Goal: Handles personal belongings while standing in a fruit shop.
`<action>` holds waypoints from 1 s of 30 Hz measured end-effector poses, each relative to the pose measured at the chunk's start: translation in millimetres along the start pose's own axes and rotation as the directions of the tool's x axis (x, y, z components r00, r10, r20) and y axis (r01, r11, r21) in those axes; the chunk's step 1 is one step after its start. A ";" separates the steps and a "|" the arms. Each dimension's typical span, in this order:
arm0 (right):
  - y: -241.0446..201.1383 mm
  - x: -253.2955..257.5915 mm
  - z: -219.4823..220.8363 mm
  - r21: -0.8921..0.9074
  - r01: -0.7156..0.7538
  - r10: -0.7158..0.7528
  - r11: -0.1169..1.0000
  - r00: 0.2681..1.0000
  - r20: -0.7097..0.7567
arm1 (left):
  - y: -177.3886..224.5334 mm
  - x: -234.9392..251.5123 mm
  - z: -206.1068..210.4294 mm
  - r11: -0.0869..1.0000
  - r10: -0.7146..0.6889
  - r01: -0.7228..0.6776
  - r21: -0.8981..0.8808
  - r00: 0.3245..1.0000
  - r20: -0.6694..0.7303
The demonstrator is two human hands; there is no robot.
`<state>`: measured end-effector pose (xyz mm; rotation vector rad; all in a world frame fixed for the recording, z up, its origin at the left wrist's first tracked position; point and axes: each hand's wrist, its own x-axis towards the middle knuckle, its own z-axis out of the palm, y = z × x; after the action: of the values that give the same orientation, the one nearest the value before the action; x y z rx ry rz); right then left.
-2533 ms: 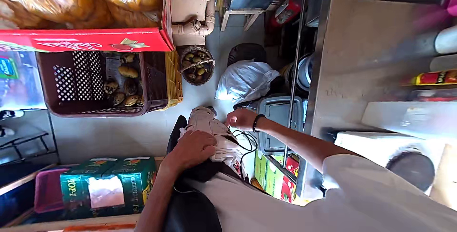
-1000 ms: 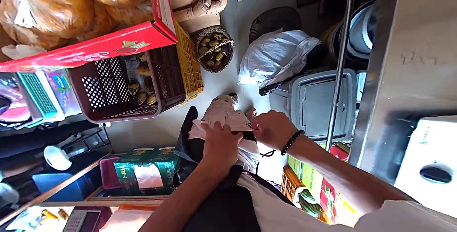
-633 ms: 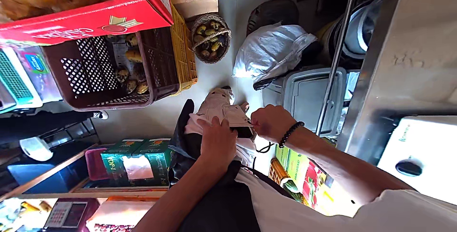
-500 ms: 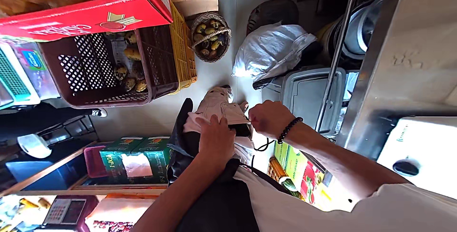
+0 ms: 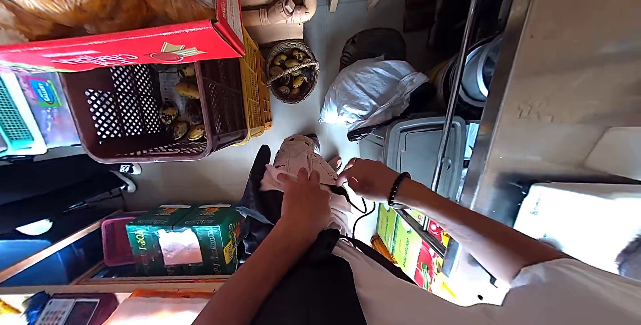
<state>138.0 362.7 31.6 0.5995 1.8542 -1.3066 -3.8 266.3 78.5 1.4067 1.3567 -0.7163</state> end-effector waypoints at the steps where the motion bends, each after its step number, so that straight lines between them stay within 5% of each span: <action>1: 3.7 -1.1 2.1 0.059 0.079 -0.079 0.995 0.997 -0.011 | 0.9 0.6 0.0 1.000 0.007 -0.007 0.001 1.000 -0.006; 3: -1.5 -0.6 8.5 0.042 0.086 -0.086 0.995 0.996 -0.011 | 1.1 2.0 -3.1 1.000 0.028 -0.028 0.003 0.999 -0.020; 6: -16.0 1.6 18.4 -0.114 -0.185 0.184 0.976 0.983 -0.016 | 2.7 2.5 -8.6 0.998 0.056 -0.056 -0.006 0.998 -0.018; 14: -24.8 13.8 34.5 -0.108 -0.487 0.481 0.867 0.873 -0.077 | 7.9 -1.8 -13.7 0.991 0.125 -0.127 -0.049 0.991 -0.036; 21: -27.7 -34.7 -31.9 -0.001 -0.345 0.344 0.939 0.937 -0.057 | 3.5 -3.2 -18.2 0.984 0.173 -0.176 -0.024 0.980 -0.097; 26: -25.9 -66.9 -90.7 -0.229 -0.200 0.203 0.953 0.979 -0.012 | -13.8 -7.0 -18.7 0.956 0.228 -0.256 -0.146 0.956 -0.187; 28: -23.1 -88.1 -115.5 -0.240 -0.037 0.033 0.970 0.999 -0.019 | -32.5 -6.8 -12.8 0.864 0.232 -0.357 -0.355 0.908 -0.348; 30: -26.4 -110.6 -140.5 -0.193 0.158 -0.174 0.968 0.982 -0.068 | -51.7 -10.0 -13.8 0.629 0.150 -0.490 -0.603 0.838 -0.524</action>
<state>138.3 490.0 160.0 0.4124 2.1069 -1.2096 -58.2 268.0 78.7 1.1144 1.4177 0.4136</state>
